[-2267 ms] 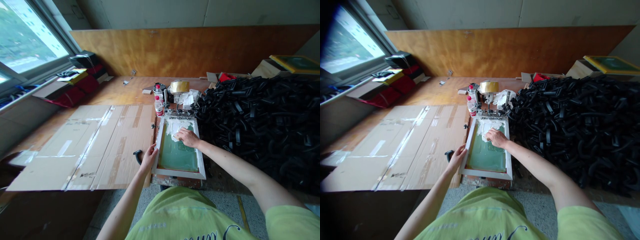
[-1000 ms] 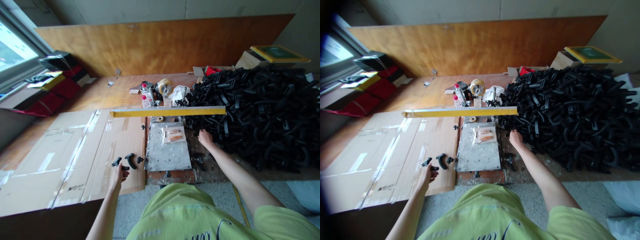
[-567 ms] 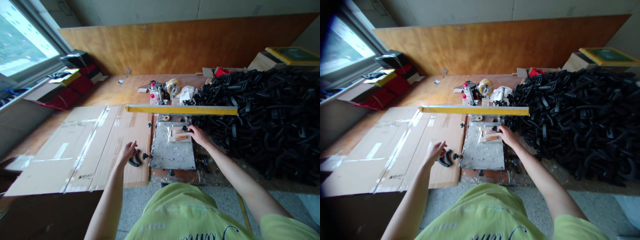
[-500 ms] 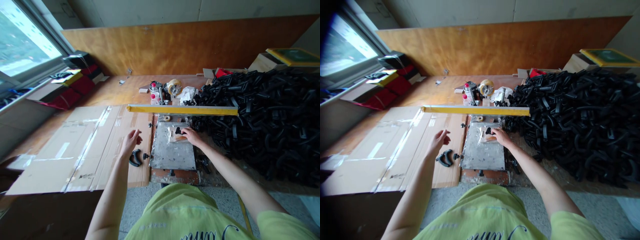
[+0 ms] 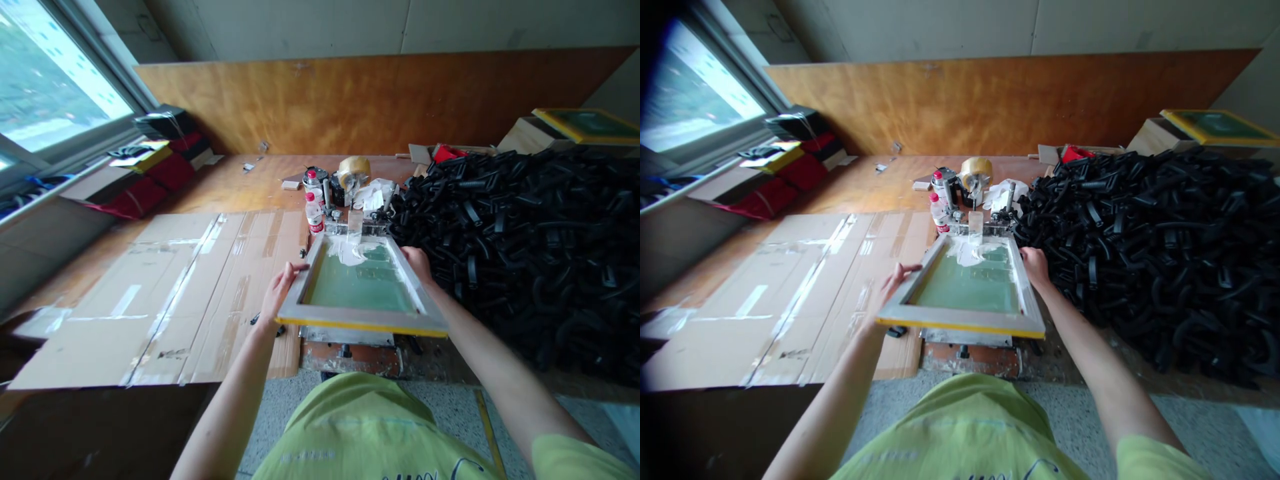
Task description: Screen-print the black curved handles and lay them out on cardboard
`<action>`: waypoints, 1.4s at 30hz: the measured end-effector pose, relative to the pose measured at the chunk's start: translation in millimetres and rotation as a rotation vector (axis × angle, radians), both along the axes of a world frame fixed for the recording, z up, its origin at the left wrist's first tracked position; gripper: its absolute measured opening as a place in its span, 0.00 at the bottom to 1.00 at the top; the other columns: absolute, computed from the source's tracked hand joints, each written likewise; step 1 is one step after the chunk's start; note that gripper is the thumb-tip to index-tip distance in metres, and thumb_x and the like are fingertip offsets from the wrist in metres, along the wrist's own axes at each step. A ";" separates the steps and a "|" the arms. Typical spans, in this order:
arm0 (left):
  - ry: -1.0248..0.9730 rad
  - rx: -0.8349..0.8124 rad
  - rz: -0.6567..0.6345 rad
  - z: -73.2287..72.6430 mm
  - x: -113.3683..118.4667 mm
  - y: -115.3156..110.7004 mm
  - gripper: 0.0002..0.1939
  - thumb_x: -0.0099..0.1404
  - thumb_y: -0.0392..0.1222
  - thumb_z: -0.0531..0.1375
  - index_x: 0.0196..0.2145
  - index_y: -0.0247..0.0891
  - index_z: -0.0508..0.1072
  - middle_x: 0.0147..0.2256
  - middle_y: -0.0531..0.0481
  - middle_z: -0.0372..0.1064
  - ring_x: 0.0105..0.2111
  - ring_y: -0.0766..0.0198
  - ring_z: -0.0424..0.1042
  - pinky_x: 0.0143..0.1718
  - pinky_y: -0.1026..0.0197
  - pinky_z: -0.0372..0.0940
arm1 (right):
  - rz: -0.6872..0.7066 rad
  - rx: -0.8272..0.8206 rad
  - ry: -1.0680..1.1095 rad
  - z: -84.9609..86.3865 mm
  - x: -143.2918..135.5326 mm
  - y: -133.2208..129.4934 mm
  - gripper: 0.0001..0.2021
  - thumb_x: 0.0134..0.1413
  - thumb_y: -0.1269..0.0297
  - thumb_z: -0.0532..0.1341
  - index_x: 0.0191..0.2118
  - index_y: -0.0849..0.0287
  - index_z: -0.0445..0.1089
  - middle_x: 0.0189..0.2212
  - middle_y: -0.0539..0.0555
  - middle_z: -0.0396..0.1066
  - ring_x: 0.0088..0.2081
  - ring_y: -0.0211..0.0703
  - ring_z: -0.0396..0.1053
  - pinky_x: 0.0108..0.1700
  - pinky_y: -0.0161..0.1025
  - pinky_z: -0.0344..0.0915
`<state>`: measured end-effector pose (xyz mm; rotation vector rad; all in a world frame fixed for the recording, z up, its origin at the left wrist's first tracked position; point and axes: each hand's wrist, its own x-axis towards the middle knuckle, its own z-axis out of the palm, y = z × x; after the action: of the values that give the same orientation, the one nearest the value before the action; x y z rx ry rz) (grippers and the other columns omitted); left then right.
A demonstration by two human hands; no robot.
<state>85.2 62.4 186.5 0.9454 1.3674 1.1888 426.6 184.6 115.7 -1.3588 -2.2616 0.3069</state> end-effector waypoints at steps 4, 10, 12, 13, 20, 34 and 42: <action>0.011 -0.157 -0.073 -64.3 -4.7 -23.3 0.41 0.54 0.61 0.63 0.61 0.41 0.63 0.30 0.51 0.71 0.24 0.66 0.67 0.24 0.66 0.59 | -0.224 0.123 0.076 29.8 -25.7 32.8 0.22 0.55 0.69 0.60 0.57 0.63 0.65 0.50 0.62 0.68 0.47 0.49 0.67 0.49 0.43 0.64; 0.115 -0.163 -0.011 -118.1 -0.1 -20.1 0.39 0.54 0.58 0.63 0.59 0.37 0.65 0.30 0.50 0.72 0.27 0.64 0.69 0.29 0.64 0.62 | 0.006 -0.037 -0.245 35.2 -113.0 42.9 0.11 0.52 0.69 0.63 0.43 0.62 0.71 0.39 0.60 0.72 0.42 0.48 0.68 0.43 0.40 0.64; 0.112 -0.175 0.005 -119.5 -0.1 -19.7 0.37 0.53 0.58 0.64 0.57 0.38 0.68 0.31 0.49 0.73 0.28 0.63 0.70 0.29 0.64 0.62 | 0.066 -0.054 -0.316 30.6 -115.3 27.6 0.06 0.55 0.69 0.61 0.39 0.61 0.71 0.35 0.59 0.73 0.38 0.47 0.69 0.40 0.39 0.63; 0.108 -0.181 0.007 -118.6 -0.2 -20.1 0.36 0.53 0.58 0.64 0.56 0.38 0.68 0.32 0.49 0.73 0.28 0.63 0.70 0.29 0.64 0.62 | 0.133 -0.037 -0.335 29.2 -111.6 18.6 0.05 0.56 0.69 0.60 0.37 0.61 0.71 0.35 0.59 0.73 0.38 0.47 0.69 0.39 0.39 0.62; 0.096 -0.185 -0.019 -111.6 0.9 -22.6 0.37 0.55 0.59 0.62 0.57 0.36 0.67 0.32 0.49 0.73 0.29 0.64 0.70 0.30 0.65 0.61 | 0.493 -0.061 -0.286 35.2 -83.3 -2.2 0.02 0.52 0.68 0.63 0.30 0.58 0.70 0.30 0.52 0.72 0.34 0.43 0.67 0.35 0.36 0.58; 0.033 -0.191 -0.080 -67.2 -4.0 -24.4 0.40 0.54 0.58 0.65 0.60 0.38 0.63 0.29 0.51 0.73 0.25 0.66 0.69 0.26 0.66 0.61 | 0.137 -0.050 -0.070 47.8 -99.2 37.5 0.24 0.52 0.64 0.66 0.56 0.50 0.67 0.40 0.53 0.71 0.38 0.45 0.69 0.40 0.38 0.63; -0.182 0.121 0.061 21.3 7.6 23.1 0.26 0.59 0.63 0.58 0.40 0.37 0.75 0.32 0.50 0.73 0.27 0.68 0.70 0.25 0.68 0.63 | -0.509 -0.090 0.018 48.7 -18.6 66.4 0.11 0.61 0.66 0.55 0.45 0.60 0.71 0.38 0.59 0.73 0.38 0.46 0.67 0.39 0.39 0.59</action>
<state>92.8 85.5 207.7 0.8612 1.1970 1.3817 408.1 251.0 164.4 -1.9034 -1.8200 0.2428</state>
